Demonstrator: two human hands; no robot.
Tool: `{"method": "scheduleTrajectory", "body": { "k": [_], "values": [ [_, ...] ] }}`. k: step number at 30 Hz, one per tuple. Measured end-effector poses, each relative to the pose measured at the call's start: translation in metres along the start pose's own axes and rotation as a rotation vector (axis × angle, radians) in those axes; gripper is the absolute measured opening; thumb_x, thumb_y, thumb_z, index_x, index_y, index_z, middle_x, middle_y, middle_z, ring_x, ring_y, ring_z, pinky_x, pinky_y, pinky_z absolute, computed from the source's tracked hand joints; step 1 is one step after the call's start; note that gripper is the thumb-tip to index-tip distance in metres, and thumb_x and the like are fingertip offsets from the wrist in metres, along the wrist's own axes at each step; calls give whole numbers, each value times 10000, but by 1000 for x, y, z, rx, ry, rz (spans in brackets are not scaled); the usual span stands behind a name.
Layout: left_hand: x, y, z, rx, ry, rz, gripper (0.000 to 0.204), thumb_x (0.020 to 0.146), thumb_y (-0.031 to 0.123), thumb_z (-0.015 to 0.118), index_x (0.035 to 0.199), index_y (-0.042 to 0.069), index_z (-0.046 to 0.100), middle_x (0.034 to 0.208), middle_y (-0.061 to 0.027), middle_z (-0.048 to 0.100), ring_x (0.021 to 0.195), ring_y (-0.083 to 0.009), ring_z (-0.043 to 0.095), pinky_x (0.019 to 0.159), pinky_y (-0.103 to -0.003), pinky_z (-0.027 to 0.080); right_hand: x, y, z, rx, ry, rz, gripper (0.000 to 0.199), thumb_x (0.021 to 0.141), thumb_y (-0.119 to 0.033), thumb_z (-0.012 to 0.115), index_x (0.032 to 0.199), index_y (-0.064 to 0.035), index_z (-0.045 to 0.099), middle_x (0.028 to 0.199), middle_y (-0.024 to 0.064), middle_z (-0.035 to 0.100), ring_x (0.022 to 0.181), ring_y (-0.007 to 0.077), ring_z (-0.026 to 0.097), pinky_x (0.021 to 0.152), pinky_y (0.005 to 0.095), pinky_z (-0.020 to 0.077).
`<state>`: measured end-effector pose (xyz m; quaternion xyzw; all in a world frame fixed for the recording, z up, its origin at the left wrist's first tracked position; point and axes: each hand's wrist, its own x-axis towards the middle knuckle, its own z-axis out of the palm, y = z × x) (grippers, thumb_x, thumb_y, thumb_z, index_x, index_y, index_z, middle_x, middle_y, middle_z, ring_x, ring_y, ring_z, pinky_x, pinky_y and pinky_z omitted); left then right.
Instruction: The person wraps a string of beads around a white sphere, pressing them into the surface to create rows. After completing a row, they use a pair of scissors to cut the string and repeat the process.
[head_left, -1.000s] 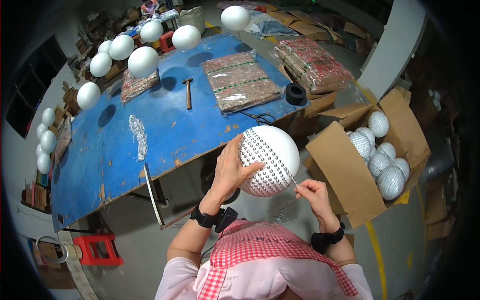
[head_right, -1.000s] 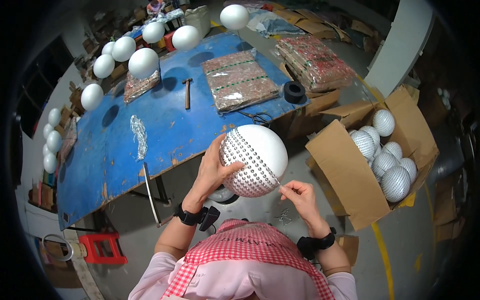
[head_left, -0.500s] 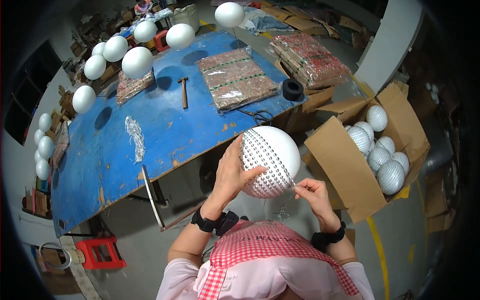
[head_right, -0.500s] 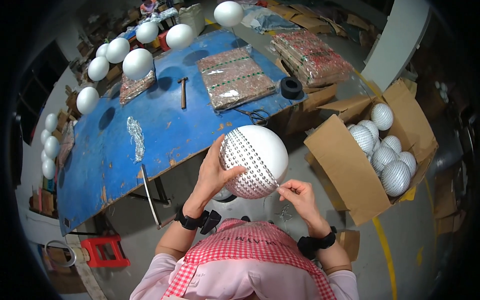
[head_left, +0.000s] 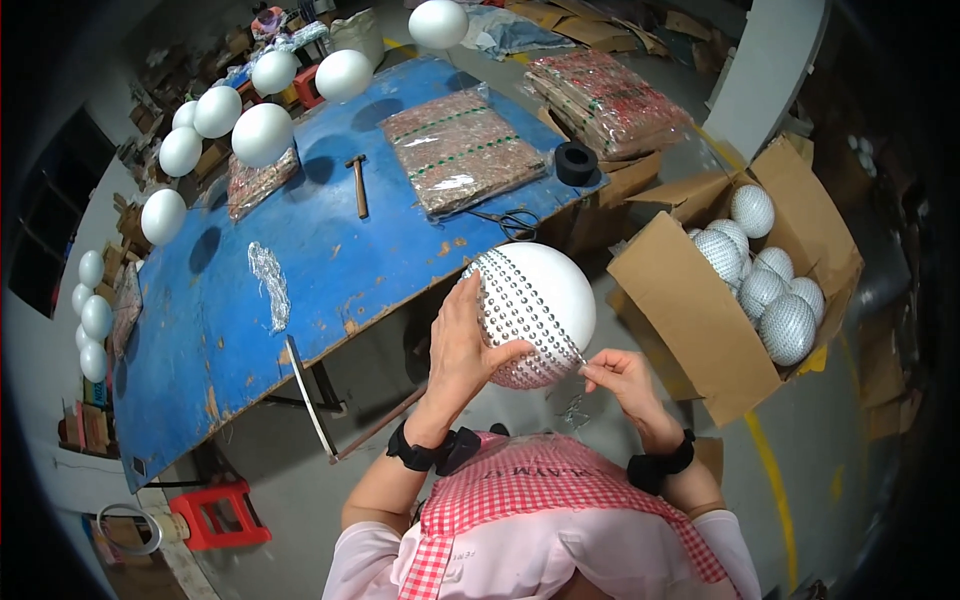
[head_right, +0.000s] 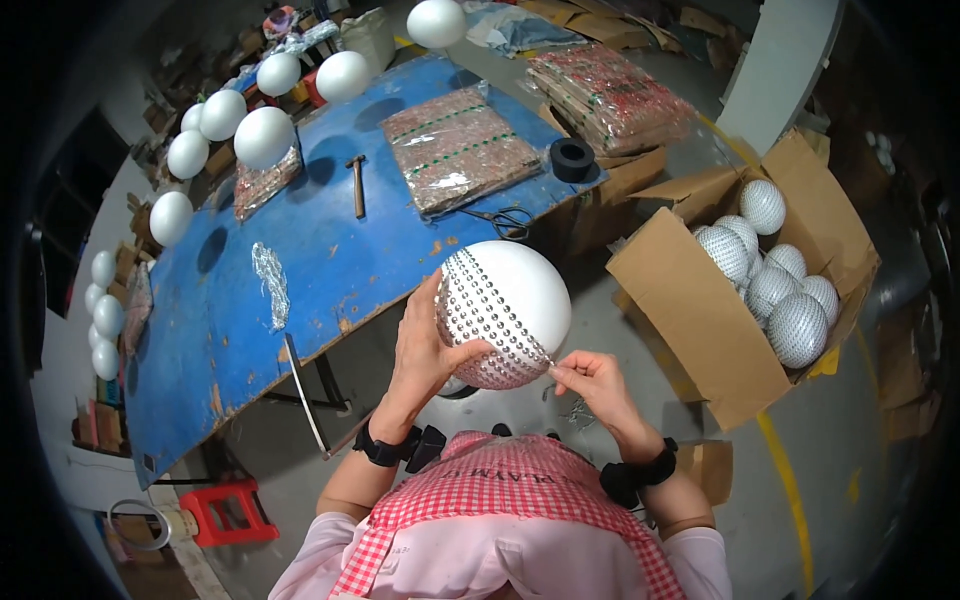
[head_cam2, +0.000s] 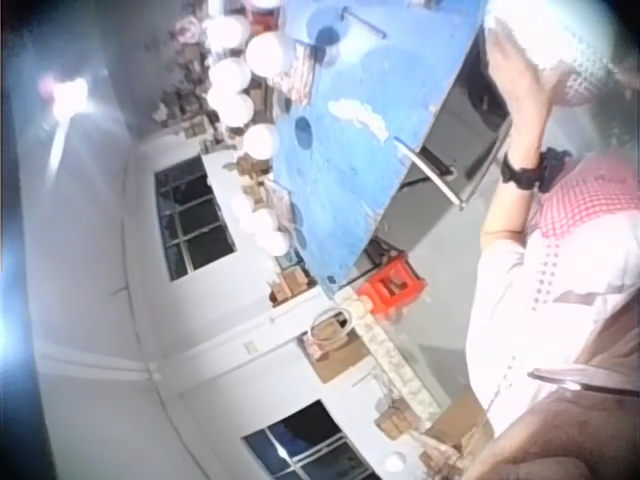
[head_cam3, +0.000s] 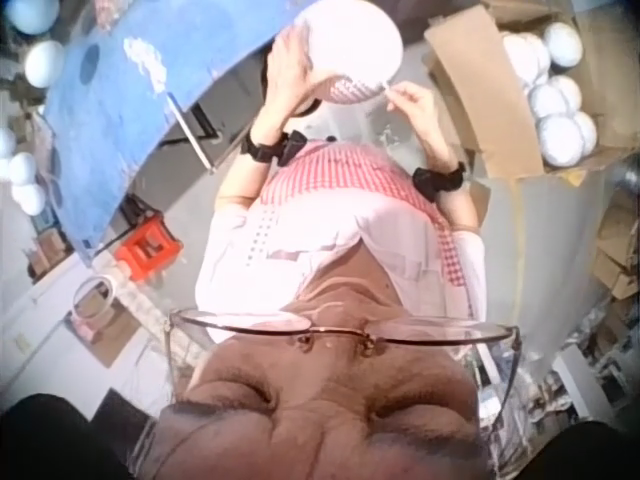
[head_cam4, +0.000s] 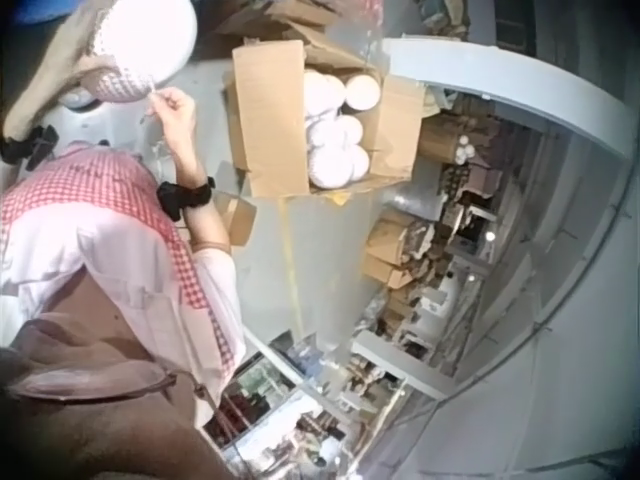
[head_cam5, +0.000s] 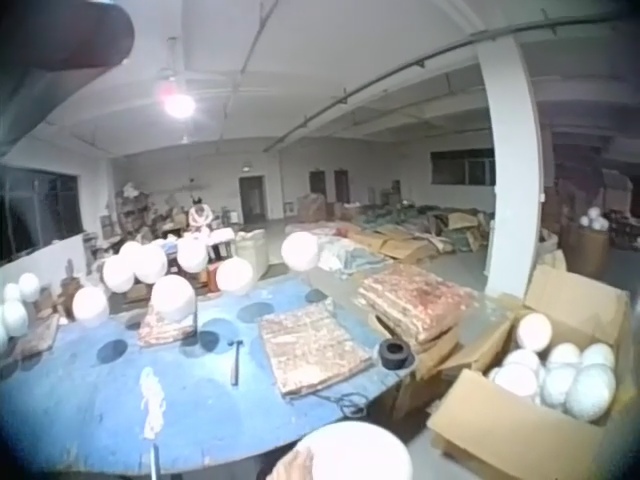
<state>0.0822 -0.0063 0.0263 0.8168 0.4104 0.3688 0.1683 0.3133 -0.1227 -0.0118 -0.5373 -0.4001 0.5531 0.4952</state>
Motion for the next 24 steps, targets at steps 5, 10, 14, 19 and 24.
{"method": "scheduleTrajectory", "body": {
  "k": [5, 10, 14, 19, 24],
  "values": [
    [-4, 0, 5, -244, 14, -205, 943, 674, 402, 821, 1401, 15, 363, 1297, -234, 478, 1233, -387, 440, 1006, -464, 389, -1, 10, -7, -28, -20, -6, 140, 889, -130, 653, 846, 2, 670, 725, 14, 639, 671, 73, 572, 629, 211, 418],
    [-8, 12, 4, -55, 72, -80, 759, 747, 328, 790, 1346, 15, 444, 1191, -218, 507, 1116, -374, 483, 959, -442, 407, -3, 16, -17, -21, -5, -10, 143, 879, -140, 666, 838, -4, 671, 720, 8, 638, 663, 69, 571, 617, 212, 416],
    [-10, 7, 4, 6, 23, -18, 778, 727, 308, 800, 1348, 9, 439, 1187, -209, 533, 1072, -370, 512, 916, -428, 422, -7, 16, -21, -68, 0, -41, 136, 873, -132, 670, 835, -2, 664, 717, 5, 636, 664, 66, 579, 603, 214, 423],
    [-8, 18, 5, -52, 7, -53, 948, 687, 313, 829, 1411, -31, 323, 1231, -243, 546, 1122, -377, 552, 937, -423, 452, -14, 9, -20, -51, -12, 12, 126, 870, -120, 667, 834, 0, 655, 701, 5, 630, 662, 65, 582, 599, 210, 429],
    [-9, 24, 2, -365, -7, -317, 846, 768, 259, 782, 1425, 1, 317, 1289, -251, 528, 1178, -348, 548, 998, -404, 431, -11, 17, -28, -67, 9, -24, 120, 872, -122, 666, 836, -8, 656, 692, 7, 629, 644, 61, 572, 604, 208, 429]
  ]
}}
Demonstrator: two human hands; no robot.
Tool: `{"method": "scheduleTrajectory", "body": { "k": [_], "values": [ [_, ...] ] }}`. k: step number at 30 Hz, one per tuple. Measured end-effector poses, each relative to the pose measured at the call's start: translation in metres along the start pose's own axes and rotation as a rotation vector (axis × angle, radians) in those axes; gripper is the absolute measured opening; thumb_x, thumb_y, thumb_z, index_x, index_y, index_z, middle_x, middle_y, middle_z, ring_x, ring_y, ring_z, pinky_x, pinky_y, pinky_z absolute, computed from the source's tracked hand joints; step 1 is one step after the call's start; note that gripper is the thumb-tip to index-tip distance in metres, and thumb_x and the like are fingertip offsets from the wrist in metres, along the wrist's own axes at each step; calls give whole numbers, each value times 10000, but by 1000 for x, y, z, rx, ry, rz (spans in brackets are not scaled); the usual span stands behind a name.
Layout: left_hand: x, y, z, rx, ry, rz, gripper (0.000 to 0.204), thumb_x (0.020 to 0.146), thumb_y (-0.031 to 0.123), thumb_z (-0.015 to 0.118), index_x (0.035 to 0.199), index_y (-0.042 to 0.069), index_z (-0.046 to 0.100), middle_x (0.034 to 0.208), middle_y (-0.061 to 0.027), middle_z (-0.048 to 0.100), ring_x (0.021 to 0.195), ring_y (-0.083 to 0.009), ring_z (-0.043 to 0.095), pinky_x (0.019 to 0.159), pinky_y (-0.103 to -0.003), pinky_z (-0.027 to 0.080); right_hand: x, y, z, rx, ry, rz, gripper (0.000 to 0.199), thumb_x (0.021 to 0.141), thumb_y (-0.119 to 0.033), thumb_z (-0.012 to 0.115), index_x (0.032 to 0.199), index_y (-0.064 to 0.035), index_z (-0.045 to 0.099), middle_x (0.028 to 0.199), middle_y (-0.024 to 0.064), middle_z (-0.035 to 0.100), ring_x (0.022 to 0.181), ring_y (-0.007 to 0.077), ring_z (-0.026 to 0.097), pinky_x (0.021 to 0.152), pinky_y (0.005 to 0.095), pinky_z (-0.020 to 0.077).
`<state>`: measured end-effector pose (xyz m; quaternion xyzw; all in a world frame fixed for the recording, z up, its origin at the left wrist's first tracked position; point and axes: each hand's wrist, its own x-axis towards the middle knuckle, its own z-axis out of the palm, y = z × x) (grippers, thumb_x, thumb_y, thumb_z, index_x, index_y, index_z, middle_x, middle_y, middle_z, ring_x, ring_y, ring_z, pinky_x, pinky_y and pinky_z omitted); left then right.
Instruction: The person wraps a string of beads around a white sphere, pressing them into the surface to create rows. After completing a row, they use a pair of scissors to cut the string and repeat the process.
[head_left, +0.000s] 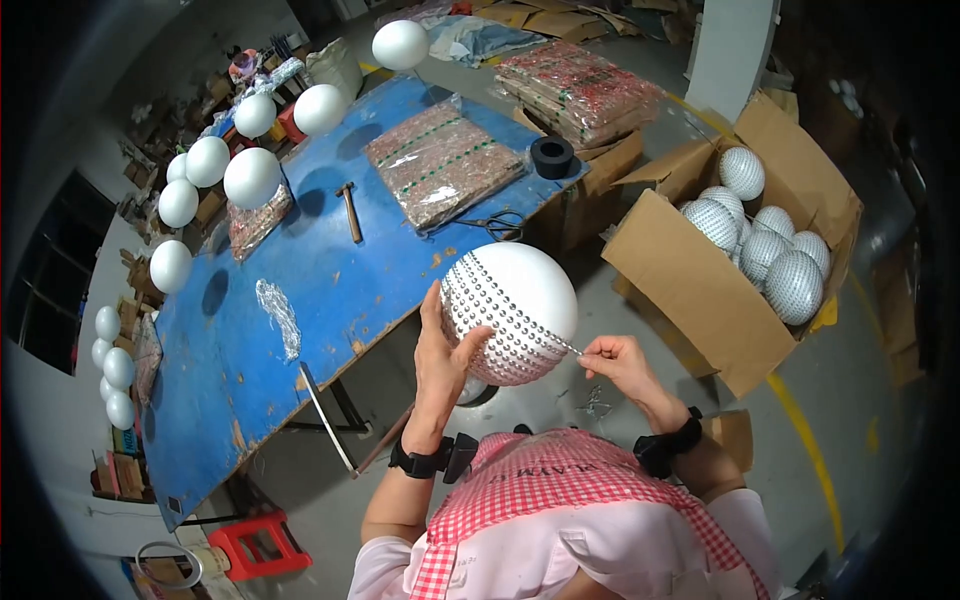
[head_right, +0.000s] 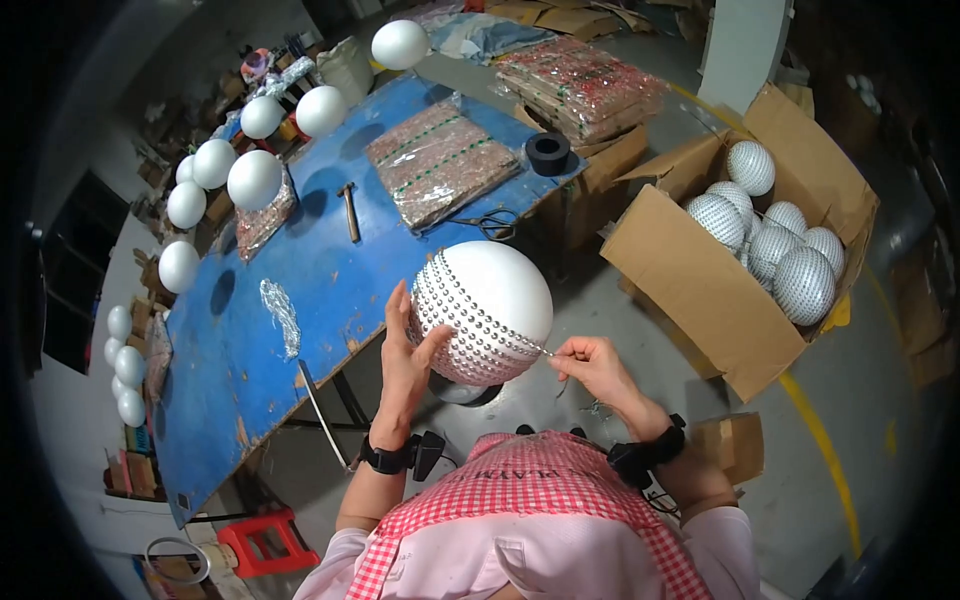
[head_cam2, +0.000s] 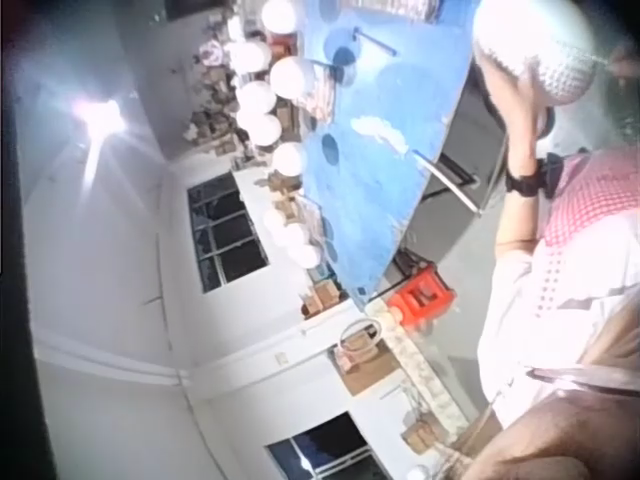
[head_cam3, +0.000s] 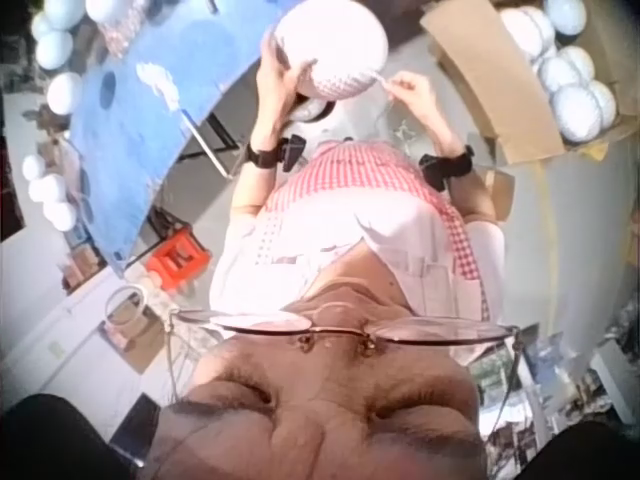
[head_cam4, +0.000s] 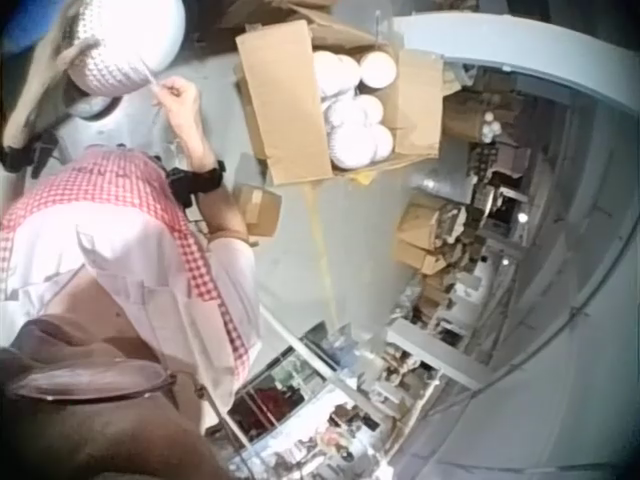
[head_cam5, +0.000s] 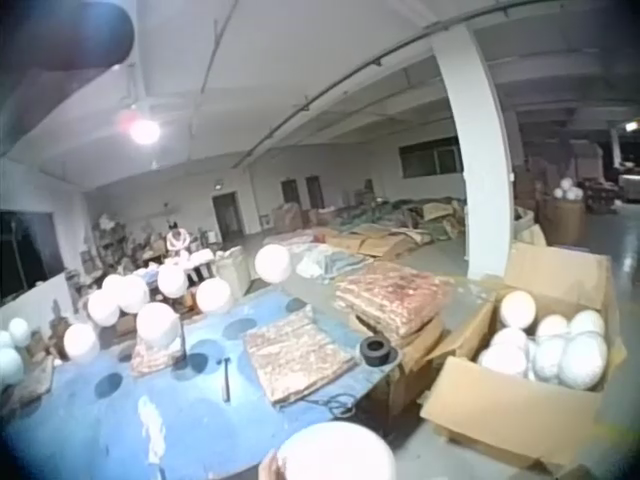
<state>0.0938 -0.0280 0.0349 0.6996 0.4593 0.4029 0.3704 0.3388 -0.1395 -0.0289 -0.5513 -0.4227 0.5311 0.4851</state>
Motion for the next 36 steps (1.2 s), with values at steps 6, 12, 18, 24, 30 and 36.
{"method": "scheduleTrajectory", "body": {
  "k": [6, 12, 18, 24, 30, 36],
  "values": [
    [-3, -11, -3, 277, 10, 165, 678, 852, 226, 699, 1398, -8, 373, 1334, -221, 469, 1214, -330, 485, 1032, -373, 384, -1, 5, -1, 20, -12, 48, 127, 870, -129, 671, 813, -16, 659, 679, 2, 632, 624, 55, 560, 600, 208, 421],
    [-5, -3, 5, 365, -17, 190, 1021, 668, 400, 832, 1423, -32, 299, 1394, -271, 396, 1304, -407, 384, 1065, -463, 340, -5, -1, -3, -20, -73, 36, 143, 871, -140, 672, 808, -12, 663, 685, 0, 637, 640, 54, 567, 604, 206, 426],
    [-6, -1, 6, 260, 42, 90, 998, 667, 389, 838, 1420, -7, 315, 1437, -285, 328, 1356, -415, 315, 1088, -458, 324, -13, -13, -2, 19, -180, 9, 151, 872, -137, 673, 797, -6, 662, 688, 8, 638, 651, 61, 573, 605, 210, 441],
    [-10, 3, 6, 250, 142, 111, 692, 755, 282, 791, 1300, 5, 465, 1195, -216, 490, 1158, -357, 475, 954, -435, 417, -2, -3, -4, -9, -152, 45, 168, 877, -144, 670, 794, 1, 662, 680, 14, 635, 649, 65, 572, 608, 209, 441],
    [-12, 3, 4, 507, 2, 284, 866, 728, 247, 808, 1413, 12, 335, 1306, -215, 475, 1181, -352, 498, 1011, -407, 408, -1, -3, -4, -15, -155, 40, 173, 875, -149, 674, 799, 6, 668, 681, 11, 634, 651, 61, 569, 612, 207, 440],
    [-5, -3, 3, -46, 56, -69, 823, 753, 208, 796, 1421, 49, 342, 1333, -180, 460, 1197, -324, 491, 1037, -394, 386, 2, 2, -10, 12, -128, 31, 163, 875, -148, 673, 808, 1, 676, 693, 10, 639, 657, 58, 568, 609, 204, 433]
  ]
}}
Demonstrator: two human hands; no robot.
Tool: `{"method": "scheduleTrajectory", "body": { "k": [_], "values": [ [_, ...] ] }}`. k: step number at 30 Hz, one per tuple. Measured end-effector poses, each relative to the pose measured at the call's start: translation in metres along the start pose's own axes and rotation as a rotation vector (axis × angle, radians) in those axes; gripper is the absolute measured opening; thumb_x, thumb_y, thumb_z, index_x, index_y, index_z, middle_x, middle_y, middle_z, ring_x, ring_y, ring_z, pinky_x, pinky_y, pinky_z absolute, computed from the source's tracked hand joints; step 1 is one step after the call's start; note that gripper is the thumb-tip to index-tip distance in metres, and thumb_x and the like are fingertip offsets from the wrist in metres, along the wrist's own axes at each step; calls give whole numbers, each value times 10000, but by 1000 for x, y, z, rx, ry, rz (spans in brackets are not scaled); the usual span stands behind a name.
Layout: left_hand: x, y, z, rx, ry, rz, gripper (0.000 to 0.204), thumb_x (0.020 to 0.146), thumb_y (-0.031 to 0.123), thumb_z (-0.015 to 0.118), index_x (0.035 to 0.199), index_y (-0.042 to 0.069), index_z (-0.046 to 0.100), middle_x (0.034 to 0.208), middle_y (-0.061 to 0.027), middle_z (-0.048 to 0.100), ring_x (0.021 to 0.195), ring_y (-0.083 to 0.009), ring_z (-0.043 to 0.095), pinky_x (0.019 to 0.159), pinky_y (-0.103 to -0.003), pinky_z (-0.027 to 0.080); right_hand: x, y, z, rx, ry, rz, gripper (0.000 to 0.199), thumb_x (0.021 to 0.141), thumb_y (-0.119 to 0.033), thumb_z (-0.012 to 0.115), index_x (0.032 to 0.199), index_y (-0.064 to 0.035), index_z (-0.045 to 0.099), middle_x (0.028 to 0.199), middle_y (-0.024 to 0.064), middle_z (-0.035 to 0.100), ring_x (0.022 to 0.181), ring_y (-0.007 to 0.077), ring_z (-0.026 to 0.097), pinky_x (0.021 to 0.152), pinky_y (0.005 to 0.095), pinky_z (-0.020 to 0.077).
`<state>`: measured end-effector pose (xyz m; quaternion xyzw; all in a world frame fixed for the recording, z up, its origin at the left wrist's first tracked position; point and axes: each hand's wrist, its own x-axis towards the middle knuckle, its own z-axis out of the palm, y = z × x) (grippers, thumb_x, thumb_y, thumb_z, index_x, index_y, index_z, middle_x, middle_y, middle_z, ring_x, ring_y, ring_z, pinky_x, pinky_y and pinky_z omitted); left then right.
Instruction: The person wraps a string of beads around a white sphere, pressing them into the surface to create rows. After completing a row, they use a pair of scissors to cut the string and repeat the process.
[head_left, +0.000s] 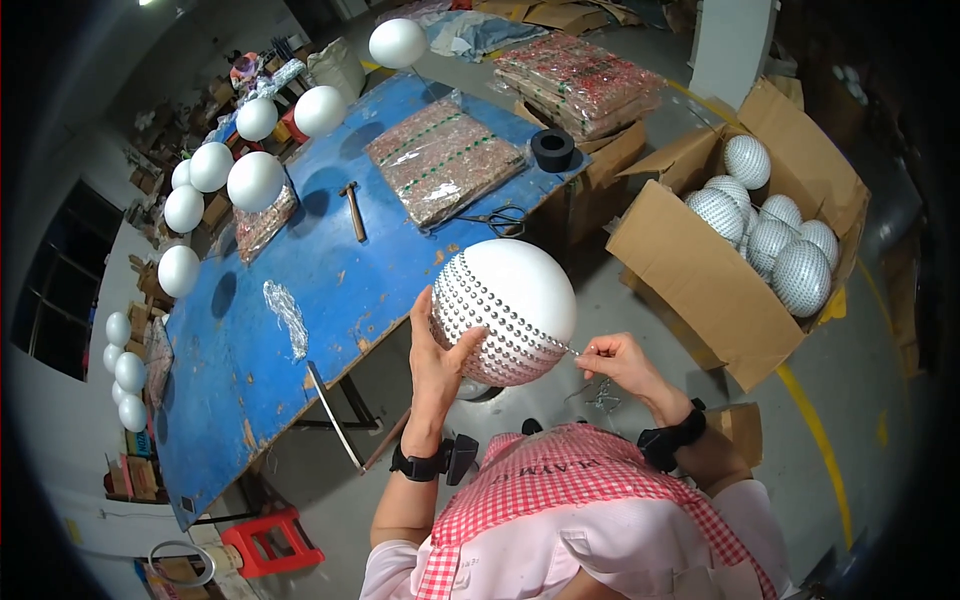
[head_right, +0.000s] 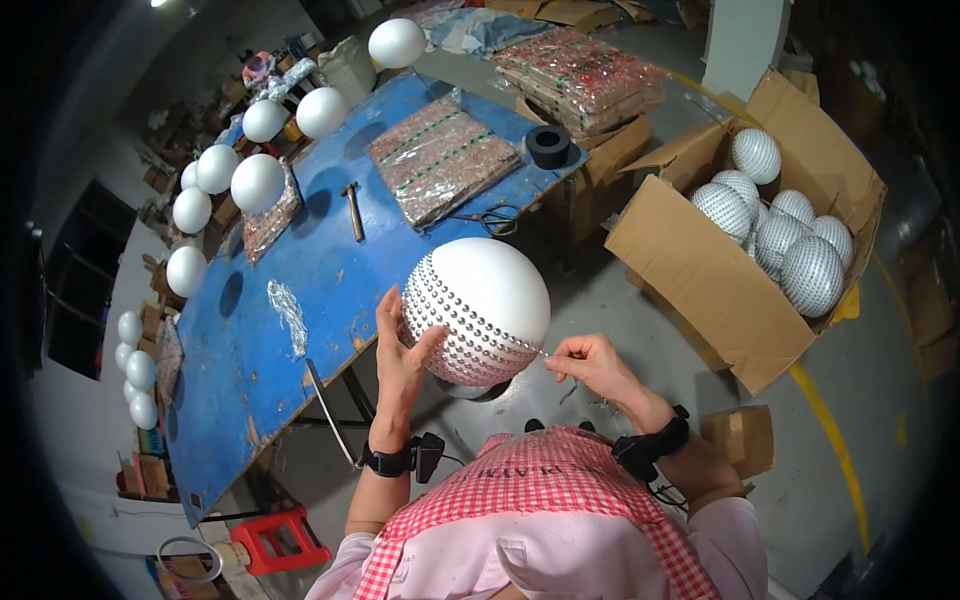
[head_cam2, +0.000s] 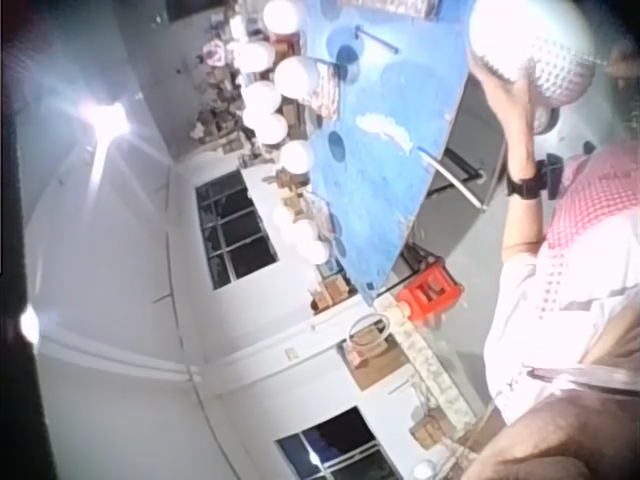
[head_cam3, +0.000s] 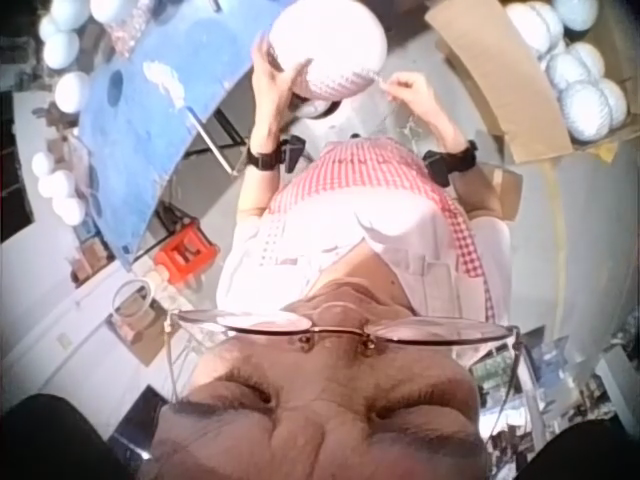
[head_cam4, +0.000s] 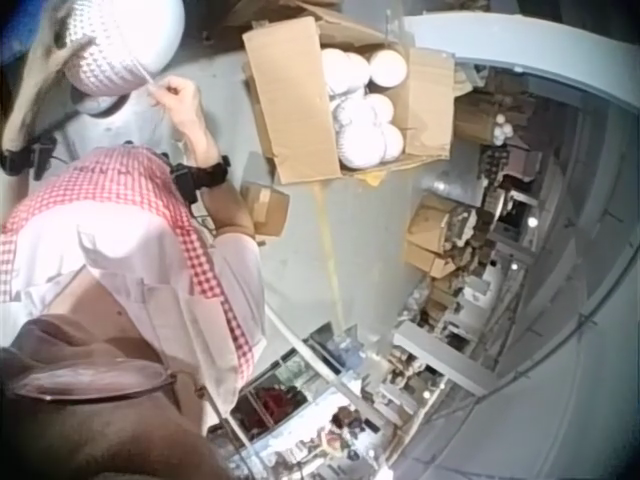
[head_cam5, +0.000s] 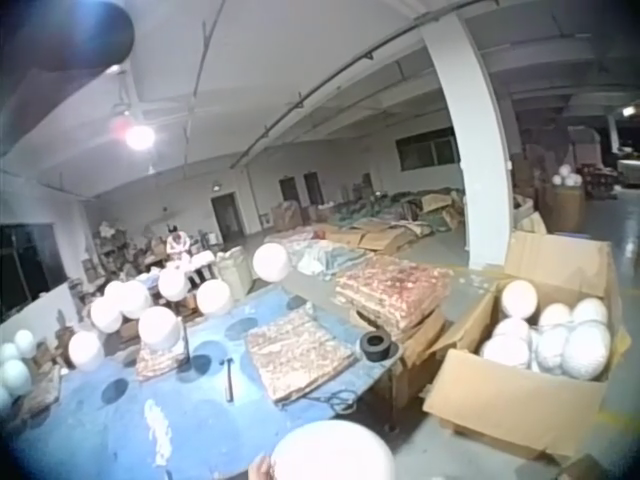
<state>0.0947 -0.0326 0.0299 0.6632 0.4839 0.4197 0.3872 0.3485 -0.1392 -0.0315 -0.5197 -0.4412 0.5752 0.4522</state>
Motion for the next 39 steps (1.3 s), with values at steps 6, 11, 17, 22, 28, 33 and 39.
{"method": "scheduleTrajectory", "body": {
  "k": [6, 11, 17, 22, 28, 33, 39],
  "values": [
    [-1, -4, -6, 268, -50, 118, 782, 782, 300, 764, 1394, 16, 370, 1370, -257, 394, 1254, -373, 423, 1011, -445, 396, 0, 1, -2, -4, -19, 6, 165, 875, -150, 672, 798, -4, 671, 691, 6, 638, 657, 53, 565, 602, 206, 423],
    [-2, 5, 1, 380, -62, 220, 989, 698, 362, 824, 1428, -24, 281, 1343, -260, 453, 1227, -357, 491, 1034, -406, 399, -8, -10, 2, 40, -98, -12, 133, 870, -125, 670, 813, -5, 675, 706, 18, 652, 673, 71, 593, 617, 203, 436],
    [3, -4, 4, 23, 9, 33, 767, 760, 119, 766, 1379, 3, 327, 1263, -194, 498, 1133, -271, 534, 992, -374, 438, -1, -8, -2, -40, -103, 16, 159, 876, -144, 665, 805, -3, 674, 719, 25, 660, 683, 79, 603, 626, 217, 448],
    [7, -3, -1, 167, 135, 88, 542, 822, 143, 703, 1275, -11, 447, 1178, -150, 523, 1071, -253, 542, 916, -388, 487, 2, -2, -1, -17, -66, -13, 213, 880, -195, 670, 761, -18, 668, 651, -9, 628, 605, 46, 525, 546, 217, 386],
    [4, 3, -5, 316, 22, 262, 790, 694, 366, 827, 1277, -8, 446, 1179, -172, 506, 1111, -325, 518, 942, -414, 436, -15, -41, 4, -143, -263, -83, 159, 857, -132, 678, 768, 0, 679, 723, 48, 665, 670, 101, 601, 639, 247, 453],
    [0, 8, 4, 379, 62, 182, 897, 637, 409, 855, 1306, -6, 426, 1241, -208, 502, 1156, -364, 505, 971, -427, 428, -16, -53, 8, -108, -440, -414, 134, 815, -124, 719, 784, 1, 679, 727, 79, 654, 687, 146, 613, 643, 275, 451],
    [4, 4, -1, 174, 91, 58, 826, 673, 364, 844, 1289, -4, 436, 1230, -208, 510, 1154, -335, 513, 968, -405, 430, -10, -42, 8, -97, -291, -14, 143, 864, -133, 676, 802, -4, 683, 693, 39, 651, 647, 98, 595, 605, 242, 447]
  ]
}}
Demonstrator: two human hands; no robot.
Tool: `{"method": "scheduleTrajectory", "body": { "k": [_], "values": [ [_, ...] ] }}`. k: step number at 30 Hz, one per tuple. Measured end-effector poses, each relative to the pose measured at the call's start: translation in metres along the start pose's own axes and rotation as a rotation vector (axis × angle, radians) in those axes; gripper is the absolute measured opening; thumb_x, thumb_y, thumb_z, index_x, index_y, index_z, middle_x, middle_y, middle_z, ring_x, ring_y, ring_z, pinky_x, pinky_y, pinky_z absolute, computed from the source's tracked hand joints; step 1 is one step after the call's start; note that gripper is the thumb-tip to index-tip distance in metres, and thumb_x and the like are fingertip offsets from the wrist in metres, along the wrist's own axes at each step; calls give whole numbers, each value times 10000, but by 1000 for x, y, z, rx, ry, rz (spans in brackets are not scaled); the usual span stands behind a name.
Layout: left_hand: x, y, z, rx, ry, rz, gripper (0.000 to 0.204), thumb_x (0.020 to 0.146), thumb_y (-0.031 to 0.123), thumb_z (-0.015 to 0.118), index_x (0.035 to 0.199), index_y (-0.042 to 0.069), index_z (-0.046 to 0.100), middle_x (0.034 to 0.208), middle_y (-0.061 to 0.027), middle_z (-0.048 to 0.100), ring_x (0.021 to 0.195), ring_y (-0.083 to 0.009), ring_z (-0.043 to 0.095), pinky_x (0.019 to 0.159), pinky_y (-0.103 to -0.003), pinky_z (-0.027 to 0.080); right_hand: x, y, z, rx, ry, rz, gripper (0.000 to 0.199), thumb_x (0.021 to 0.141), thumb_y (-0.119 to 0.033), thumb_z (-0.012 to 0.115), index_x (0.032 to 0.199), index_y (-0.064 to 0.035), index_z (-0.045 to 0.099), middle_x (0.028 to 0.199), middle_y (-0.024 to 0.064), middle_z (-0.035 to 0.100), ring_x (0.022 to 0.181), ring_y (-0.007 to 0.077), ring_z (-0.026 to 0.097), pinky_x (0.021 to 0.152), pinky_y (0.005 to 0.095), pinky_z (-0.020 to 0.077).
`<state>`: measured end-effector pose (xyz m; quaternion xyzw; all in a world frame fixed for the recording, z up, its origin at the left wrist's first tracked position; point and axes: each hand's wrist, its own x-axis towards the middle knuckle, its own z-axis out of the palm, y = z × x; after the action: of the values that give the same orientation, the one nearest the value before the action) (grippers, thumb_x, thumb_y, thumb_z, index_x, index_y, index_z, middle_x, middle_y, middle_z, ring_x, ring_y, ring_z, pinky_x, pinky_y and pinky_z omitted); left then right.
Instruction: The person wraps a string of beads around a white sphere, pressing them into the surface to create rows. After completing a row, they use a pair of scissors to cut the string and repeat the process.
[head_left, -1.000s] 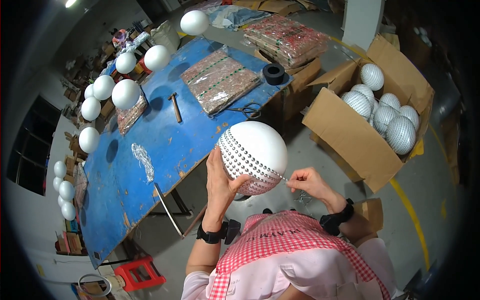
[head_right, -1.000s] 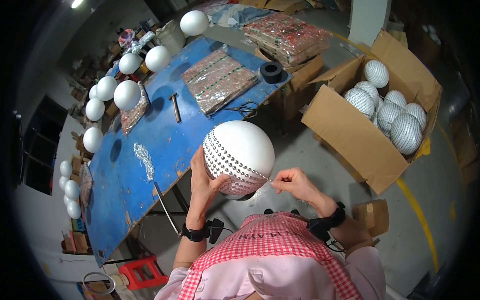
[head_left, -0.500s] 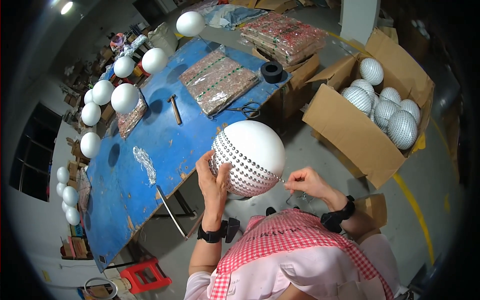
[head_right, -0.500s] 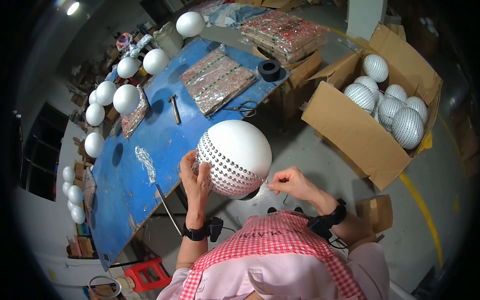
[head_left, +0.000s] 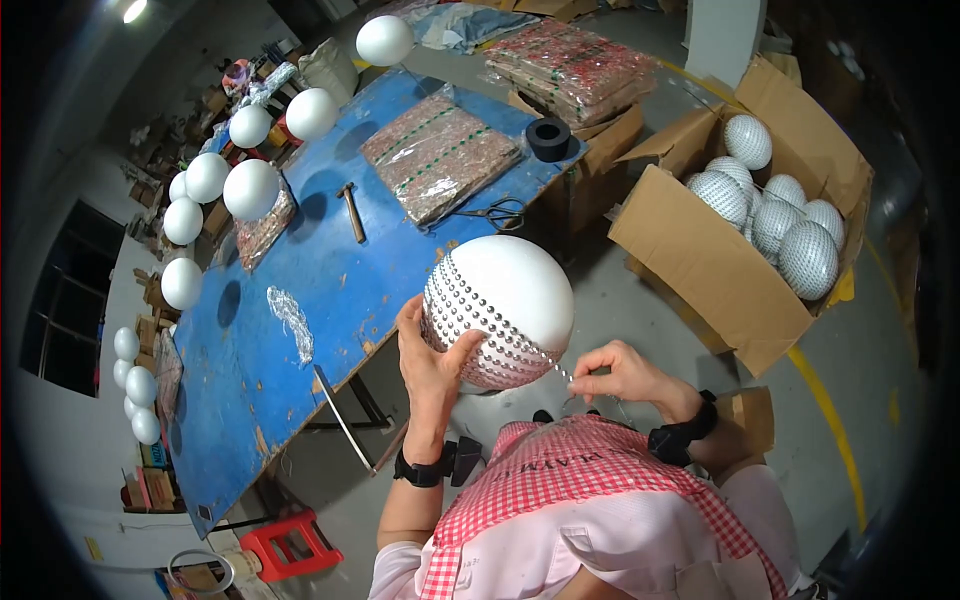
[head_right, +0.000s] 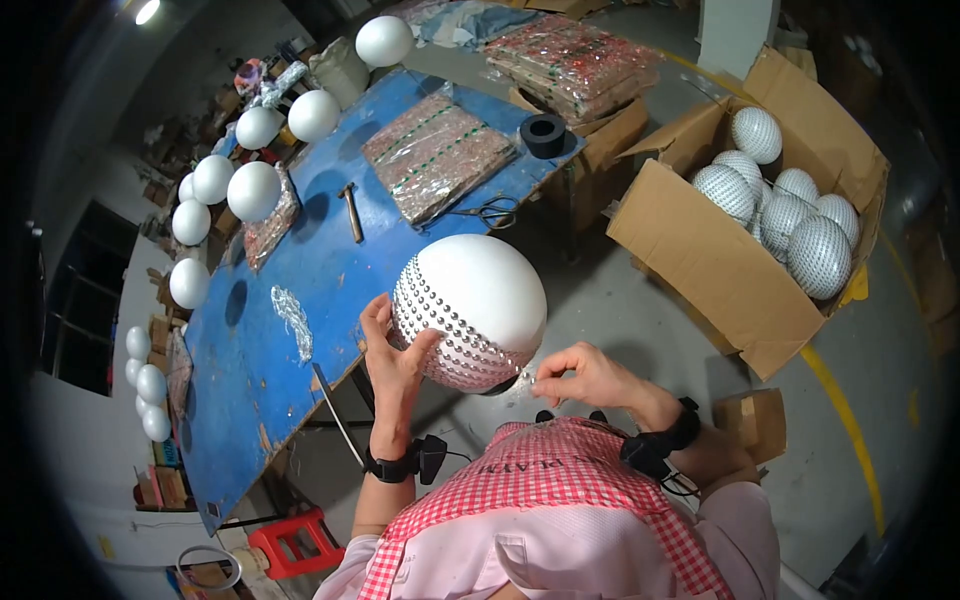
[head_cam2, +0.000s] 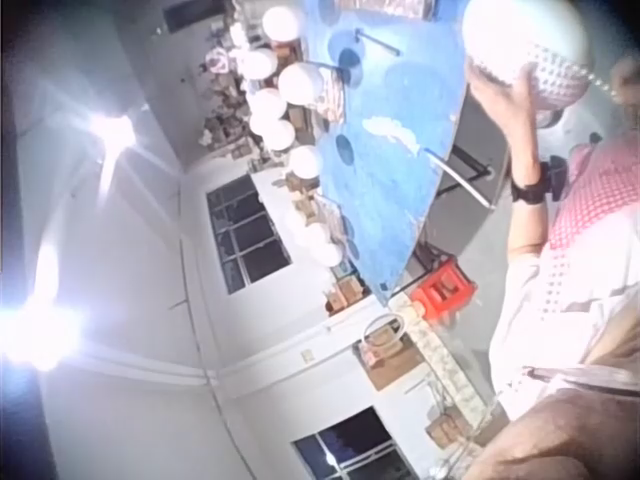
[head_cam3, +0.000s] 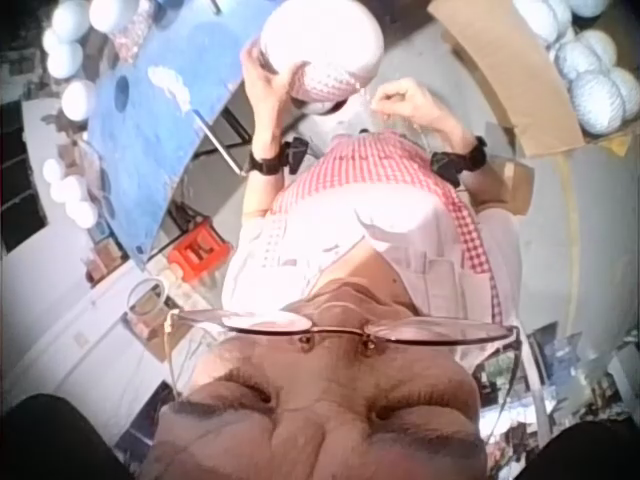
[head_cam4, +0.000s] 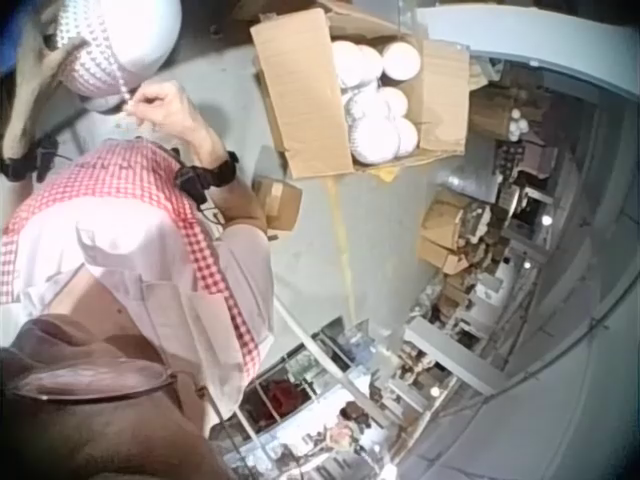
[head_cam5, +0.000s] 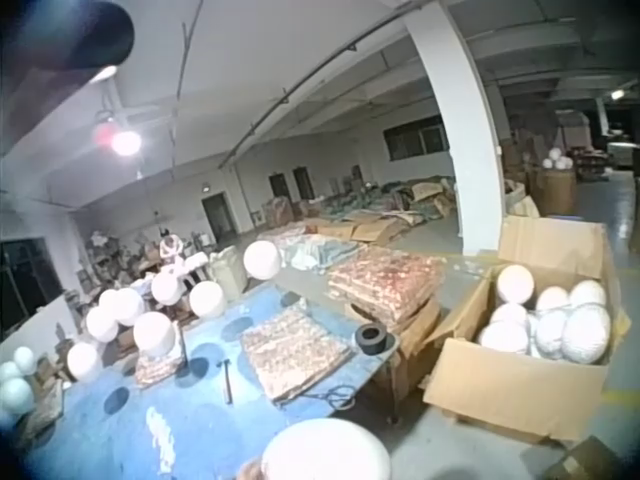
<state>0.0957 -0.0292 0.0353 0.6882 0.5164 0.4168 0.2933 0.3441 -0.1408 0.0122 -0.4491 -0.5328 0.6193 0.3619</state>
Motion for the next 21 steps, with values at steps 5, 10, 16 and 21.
{"method": "scheduleTrajectory", "body": {
  "k": [5, 10, 16, 21],
  "values": [
    [2, -2, -5, 172, 57, 122, 601, 771, 228, 790, 1226, 9, 464, 1137, -139, 538, 1098, -250, 522, 916, -393, 478, 6, 20, -7, 17, 119, -29, 171, 885, -146, 656, 798, 0, 677, 685, 15, 649, 646, 67, 587, 594, 217, 439],
    [1, 5, -6, 194, -1, 148, 625, 749, 349, 785, 1186, 2, 502, 1113, -152, 527, 1088, -315, 512, 915, -415, 455, 12, 30, -10, 67, 172, -43, 195, 892, -179, 657, 797, -9, 665, 659, -3, 622, 620, 54, 556, 563, 212, 415],
    [6, -3, -15, 454, -171, 302, 976, 659, 565, 766, 1359, 2, 386, 1335, -242, 460, 1309, -399, 383, 1066, -469, 305, 18, 37, -17, 73, 167, -31, 196, 890, -189, 656, 809, -11, 666, 665, -5, 622, 615, 45, 539, 542, 201, 375],
    [16, -8, -14, -191, -265, -56, 1121, 650, 483, 821, 1462, -20, 234, 1453, -287, 343, 1377, -380, 314, 1105, -445, 283, 22, 31, -20, 23, 204, 0, 186, 889, -183, 643, 814, -15, 669, 659, -7, 623, 595, 31, 502, 530, 201, 353]
  ]
}}
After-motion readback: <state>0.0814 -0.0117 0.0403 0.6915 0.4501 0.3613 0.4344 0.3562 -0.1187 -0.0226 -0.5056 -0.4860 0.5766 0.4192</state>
